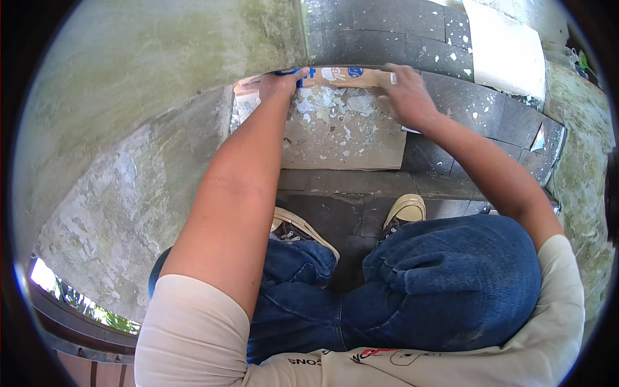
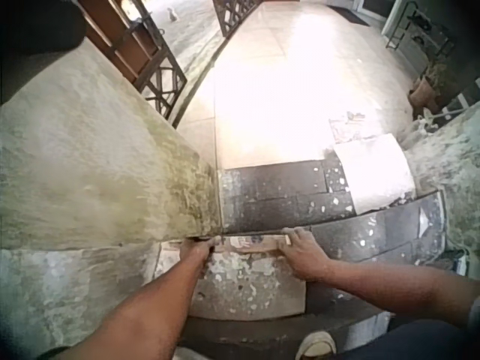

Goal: Scraping and sanding a concrete gate post to prepare it for repair.

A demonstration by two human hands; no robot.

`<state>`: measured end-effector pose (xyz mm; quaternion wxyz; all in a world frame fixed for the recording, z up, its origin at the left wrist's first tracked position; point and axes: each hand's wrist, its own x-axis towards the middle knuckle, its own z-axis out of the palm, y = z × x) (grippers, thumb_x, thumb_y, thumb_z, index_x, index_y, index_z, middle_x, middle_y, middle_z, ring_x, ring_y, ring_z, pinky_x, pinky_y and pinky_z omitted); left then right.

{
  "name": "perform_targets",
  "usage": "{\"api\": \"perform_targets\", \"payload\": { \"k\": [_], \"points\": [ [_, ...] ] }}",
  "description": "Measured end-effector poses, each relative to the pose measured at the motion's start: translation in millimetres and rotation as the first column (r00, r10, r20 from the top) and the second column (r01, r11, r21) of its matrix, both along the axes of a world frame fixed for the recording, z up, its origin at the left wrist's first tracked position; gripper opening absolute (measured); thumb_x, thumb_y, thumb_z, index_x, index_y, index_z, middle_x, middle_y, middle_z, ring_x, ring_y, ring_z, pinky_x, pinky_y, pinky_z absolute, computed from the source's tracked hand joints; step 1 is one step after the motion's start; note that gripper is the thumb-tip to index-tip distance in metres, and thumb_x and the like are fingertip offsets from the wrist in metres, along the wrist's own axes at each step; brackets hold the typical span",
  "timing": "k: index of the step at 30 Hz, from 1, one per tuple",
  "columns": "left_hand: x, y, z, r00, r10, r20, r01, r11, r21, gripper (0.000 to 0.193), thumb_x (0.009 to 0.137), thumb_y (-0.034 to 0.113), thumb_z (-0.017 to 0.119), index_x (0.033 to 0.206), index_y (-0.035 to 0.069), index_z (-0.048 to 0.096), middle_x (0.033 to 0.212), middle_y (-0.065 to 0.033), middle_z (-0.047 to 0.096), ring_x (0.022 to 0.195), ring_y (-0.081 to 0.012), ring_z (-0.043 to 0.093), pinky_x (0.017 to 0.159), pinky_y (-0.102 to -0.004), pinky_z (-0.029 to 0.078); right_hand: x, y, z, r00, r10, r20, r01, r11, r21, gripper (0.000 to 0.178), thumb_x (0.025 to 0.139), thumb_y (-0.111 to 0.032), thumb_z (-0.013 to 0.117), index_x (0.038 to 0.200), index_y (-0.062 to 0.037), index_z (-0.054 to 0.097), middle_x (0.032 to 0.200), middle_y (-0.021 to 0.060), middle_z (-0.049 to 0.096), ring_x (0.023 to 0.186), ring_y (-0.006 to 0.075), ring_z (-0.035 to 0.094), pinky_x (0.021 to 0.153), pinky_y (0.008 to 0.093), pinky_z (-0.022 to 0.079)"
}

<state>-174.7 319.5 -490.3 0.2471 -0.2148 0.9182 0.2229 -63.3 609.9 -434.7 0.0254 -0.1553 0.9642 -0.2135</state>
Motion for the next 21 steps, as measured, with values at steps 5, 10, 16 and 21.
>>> {"api": "perform_targets", "payload": {
  "k": [5,10,16,21],
  "points": [
    [-19.0,4.3,23.5,0.982,-0.057,0.178,0.070,0.995,-0.070,0.088,0.067,0.064,0.075,0.133,0.009,0.053,0.123,-0.0159,0.062,0.099,-0.0315,0.066,0.087,-0.0413,0.052,85.9,58.2,20.1,0.957,-0.176,0.232,0.190,0.981,-0.041,0.037,0.082,-0.022,0.070,0.109,-0.0019,0.057,0.102,0.0183,0.050,0.099,0.0371,0.050,0.085,0.0446,0.042],
    [-20.5,-17.7,31.1,0.890,-0.183,0.418,0.233,0.970,-0.073,0.094,0.071,0.077,0.059,0.131,0.005,0.055,0.131,-0.0146,0.058,0.114,-0.0279,0.060,0.096,-0.0360,0.047,135.8,77.6,41.9,0.918,-0.283,0.279,0.252,0.957,0.141,0.042,0.080,-0.022,0.071,0.110,-0.0009,0.050,0.103,0.0176,0.050,0.100,0.0376,0.049,0.084,0.0454,0.043],
    [-29.6,-33.6,72.3,0.801,-0.254,0.542,0.363,0.926,-0.103,0.052,0.085,0.045,0.064,0.109,-0.002,0.067,0.095,-0.0151,0.070,0.083,-0.0227,0.070,0.066,-0.0374,0.057,152.0,117.3,1.7,0.851,-0.233,0.471,0.160,0.969,0.190,0.047,0.076,-0.015,0.072,0.114,-0.0007,0.048,0.105,0.0182,0.049,0.105,0.0385,0.049,0.084,0.0472,0.044],
    [-61.7,-43.1,153.8,0.628,-0.550,0.550,0.527,0.821,0.219,0.053,0.091,0.040,0.059,0.104,-0.012,0.062,0.090,-0.0236,0.068,0.060,-0.0253,0.069,0.051,-0.0399,0.054,111.6,97.5,21.3,0.865,-0.279,0.417,0.194,0.953,0.234,0.045,0.077,-0.011,0.070,0.114,-0.0001,0.047,0.110,0.0197,0.050,0.108,0.0391,0.048,0.087,0.0480,0.044]
  ]
}}
